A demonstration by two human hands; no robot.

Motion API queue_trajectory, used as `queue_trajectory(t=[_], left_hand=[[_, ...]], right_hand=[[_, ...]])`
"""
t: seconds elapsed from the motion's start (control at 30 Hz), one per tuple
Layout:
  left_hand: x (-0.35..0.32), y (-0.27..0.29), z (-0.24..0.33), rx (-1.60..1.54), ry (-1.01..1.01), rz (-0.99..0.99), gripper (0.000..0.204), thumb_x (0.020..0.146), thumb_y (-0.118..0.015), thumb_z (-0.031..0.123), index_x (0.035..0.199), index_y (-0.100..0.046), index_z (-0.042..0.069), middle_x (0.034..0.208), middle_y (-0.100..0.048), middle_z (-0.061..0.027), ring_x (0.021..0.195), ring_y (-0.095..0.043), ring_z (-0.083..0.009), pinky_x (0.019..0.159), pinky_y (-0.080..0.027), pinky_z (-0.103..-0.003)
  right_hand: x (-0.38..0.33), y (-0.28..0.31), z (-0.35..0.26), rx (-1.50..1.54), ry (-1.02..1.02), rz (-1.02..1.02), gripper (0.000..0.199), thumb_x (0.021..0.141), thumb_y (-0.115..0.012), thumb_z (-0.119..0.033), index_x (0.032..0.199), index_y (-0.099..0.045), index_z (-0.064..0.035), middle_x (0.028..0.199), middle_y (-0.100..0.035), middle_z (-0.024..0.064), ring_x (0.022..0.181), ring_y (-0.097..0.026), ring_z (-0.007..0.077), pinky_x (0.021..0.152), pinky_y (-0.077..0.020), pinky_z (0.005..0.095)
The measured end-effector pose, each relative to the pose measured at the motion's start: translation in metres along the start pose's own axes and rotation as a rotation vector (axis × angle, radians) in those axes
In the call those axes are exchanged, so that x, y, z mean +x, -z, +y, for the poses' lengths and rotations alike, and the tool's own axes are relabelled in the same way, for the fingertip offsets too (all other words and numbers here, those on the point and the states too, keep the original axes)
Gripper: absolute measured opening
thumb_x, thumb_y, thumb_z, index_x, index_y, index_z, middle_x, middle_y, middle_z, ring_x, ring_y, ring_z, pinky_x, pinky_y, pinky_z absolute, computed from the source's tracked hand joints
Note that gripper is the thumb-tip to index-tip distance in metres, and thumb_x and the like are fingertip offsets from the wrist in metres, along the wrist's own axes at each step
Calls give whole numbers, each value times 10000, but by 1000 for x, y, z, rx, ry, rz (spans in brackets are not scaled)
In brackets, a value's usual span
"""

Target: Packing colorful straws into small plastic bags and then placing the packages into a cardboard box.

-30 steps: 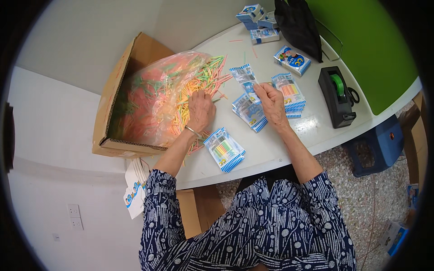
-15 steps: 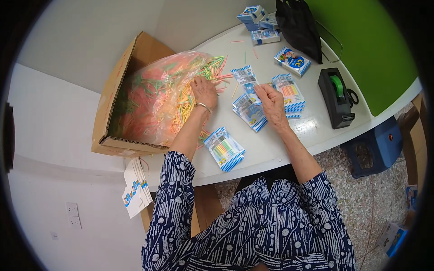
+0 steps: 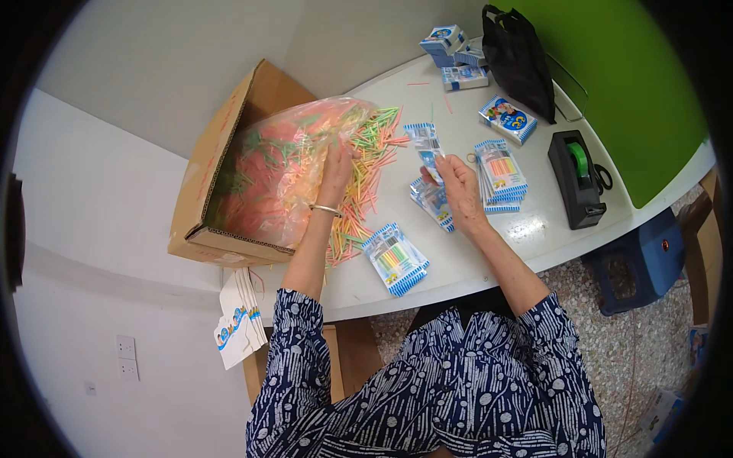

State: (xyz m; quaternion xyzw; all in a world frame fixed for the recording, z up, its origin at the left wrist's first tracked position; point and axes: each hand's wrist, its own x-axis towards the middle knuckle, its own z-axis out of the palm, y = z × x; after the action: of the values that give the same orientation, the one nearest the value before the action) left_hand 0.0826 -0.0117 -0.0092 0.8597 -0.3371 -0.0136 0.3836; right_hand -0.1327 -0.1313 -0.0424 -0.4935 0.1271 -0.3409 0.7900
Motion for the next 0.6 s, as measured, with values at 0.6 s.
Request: queue_trajectory(t=[0.6], left_hand=[[-44,-24,39,-1298,59,185,168,850,-607,52,979,-512,2,884,-596,-69,777,-581,-132,684,-487,-244]], right_hand=[[49,-119,54,844,-309,258,159,922,-400,-71,916,-534,15,870,-587,131,809,-585,209,766,-505,320]])
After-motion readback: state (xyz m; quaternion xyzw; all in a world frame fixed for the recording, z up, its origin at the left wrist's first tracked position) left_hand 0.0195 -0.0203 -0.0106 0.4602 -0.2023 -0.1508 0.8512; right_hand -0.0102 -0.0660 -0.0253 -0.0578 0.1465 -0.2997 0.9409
